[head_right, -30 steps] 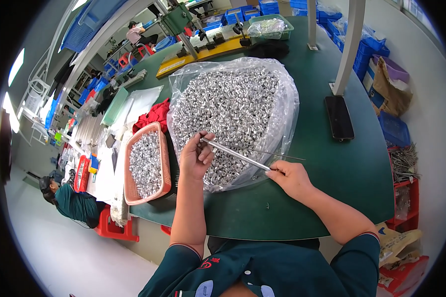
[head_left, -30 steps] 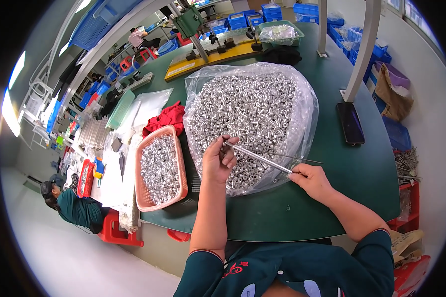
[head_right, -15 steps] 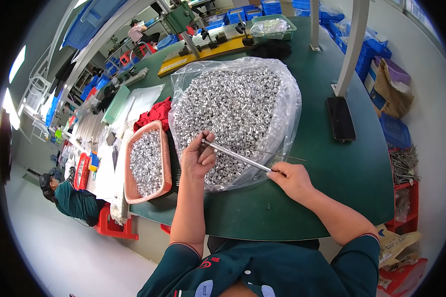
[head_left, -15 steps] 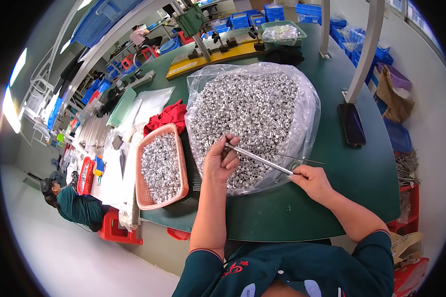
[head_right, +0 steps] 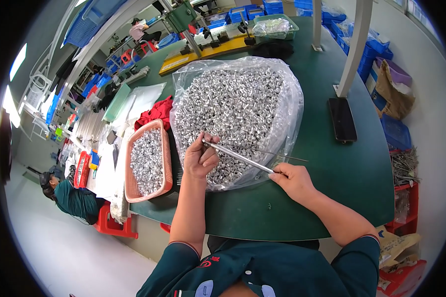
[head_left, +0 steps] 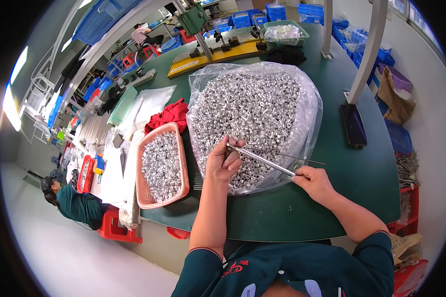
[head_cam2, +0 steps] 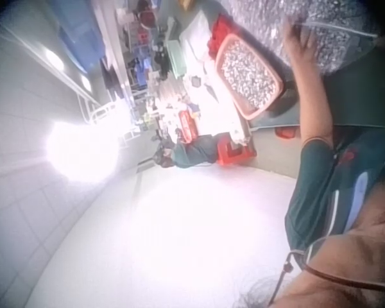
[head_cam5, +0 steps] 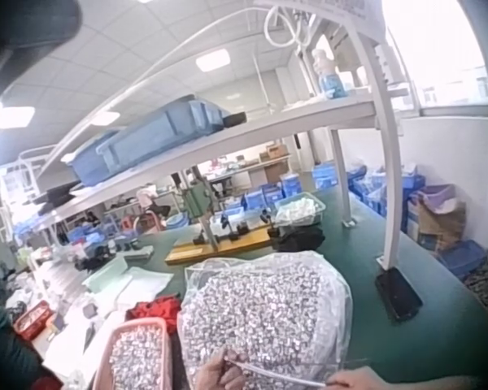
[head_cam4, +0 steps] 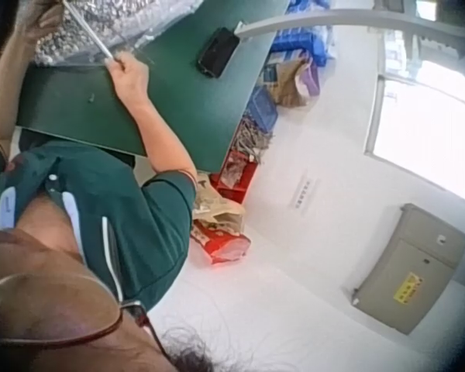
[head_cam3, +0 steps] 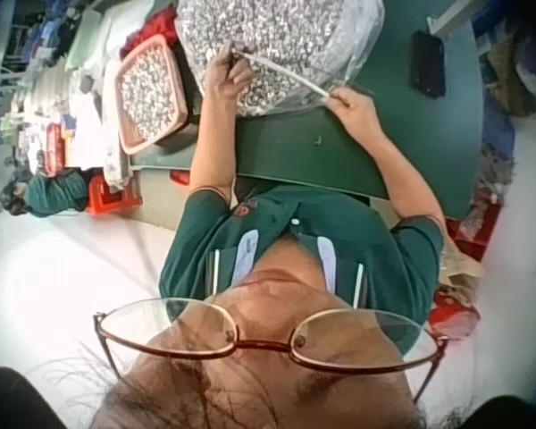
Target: The person picks small metal components from a large plastic bag and places them into a pink sorting bin, using a metal rod and their hands.
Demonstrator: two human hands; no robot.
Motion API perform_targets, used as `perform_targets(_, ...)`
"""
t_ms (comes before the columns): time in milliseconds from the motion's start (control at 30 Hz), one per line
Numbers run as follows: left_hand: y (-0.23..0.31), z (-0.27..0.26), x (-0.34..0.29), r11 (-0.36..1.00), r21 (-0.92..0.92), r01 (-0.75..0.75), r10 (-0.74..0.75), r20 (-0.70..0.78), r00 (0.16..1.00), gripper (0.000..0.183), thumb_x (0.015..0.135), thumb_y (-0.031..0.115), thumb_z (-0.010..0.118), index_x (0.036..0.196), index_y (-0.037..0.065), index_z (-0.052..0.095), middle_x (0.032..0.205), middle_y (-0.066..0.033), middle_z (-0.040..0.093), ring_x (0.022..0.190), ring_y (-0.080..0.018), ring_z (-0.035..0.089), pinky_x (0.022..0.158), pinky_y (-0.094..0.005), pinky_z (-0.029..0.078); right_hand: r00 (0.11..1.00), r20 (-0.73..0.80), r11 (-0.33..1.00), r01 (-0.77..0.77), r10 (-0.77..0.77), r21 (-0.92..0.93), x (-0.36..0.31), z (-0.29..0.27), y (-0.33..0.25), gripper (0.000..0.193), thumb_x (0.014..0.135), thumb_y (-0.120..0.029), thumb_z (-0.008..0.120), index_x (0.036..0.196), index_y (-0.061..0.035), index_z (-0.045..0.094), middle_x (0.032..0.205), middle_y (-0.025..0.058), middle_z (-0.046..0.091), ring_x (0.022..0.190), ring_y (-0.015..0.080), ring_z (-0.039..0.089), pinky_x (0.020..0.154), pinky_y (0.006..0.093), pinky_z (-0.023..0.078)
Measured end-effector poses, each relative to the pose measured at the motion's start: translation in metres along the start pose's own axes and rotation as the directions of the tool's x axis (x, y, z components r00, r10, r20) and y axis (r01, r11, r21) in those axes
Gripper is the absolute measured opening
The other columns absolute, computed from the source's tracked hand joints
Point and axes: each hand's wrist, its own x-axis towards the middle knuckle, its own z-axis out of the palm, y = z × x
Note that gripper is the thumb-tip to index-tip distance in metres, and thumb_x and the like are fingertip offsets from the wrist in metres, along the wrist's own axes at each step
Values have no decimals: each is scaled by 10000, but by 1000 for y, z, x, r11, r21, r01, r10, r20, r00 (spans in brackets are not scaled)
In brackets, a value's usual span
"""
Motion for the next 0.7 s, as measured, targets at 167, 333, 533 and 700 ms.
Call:
perform_targets(167, 2, 3, -3, 991, 135, 23, -10, -98, 995, 304, 936, 275, 427, 938, 10, 576, 995, -225, 613, 355, -43, 236, 365, -207, 322, 1000, 9, 1000, 23, -23, -9, 0, 2, -3, 176, 805, -164, 633, 839, 6, 605, 603, 60, 521, 565, 96, 460, 544, 261, 396)
perform_targets(333, -18, 31, 5, 935, 350, -54, 177, -330, 927, 341, 946, 289, 412, 961, -18, 560, 1009, -240, 606, 358, -51, 243, 378, -223, 349, 995, 47, 994, -94, 91, 63, 1, -1, -8, 176, 821, -160, 618, 826, 14, 600, 592, 28, 507, 560, 79, 446, 526, 256, 381)
perform_targets(533, -27, 43, 8, 719, 696, -2, 277, -283, 918, 387, 954, 299, 387, 1069, -48, 515, 931, -222, 632, 366, -56, 269, 404, -264, 451, 988, 76, 979, -147, 137, 142, 5, -2, -5, 178, 835, -166, 608, 807, 8, 587, 589, -10, 484, 557, 56, 422, 517, 235, 355)
perform_targets(700, -18, 36, 5, 708, 706, 2, 377, -381, 844, 392, 954, 321, 385, 1079, -34, 495, 883, -182, 630, 371, -65, 274, 376, -267, 416, 988, 65, 980, -145, 137, 137, 4, -2, -6, 181, 834, -169, 610, 809, 9, 586, 592, -9, 488, 557, 56, 425, 518, 234, 356)
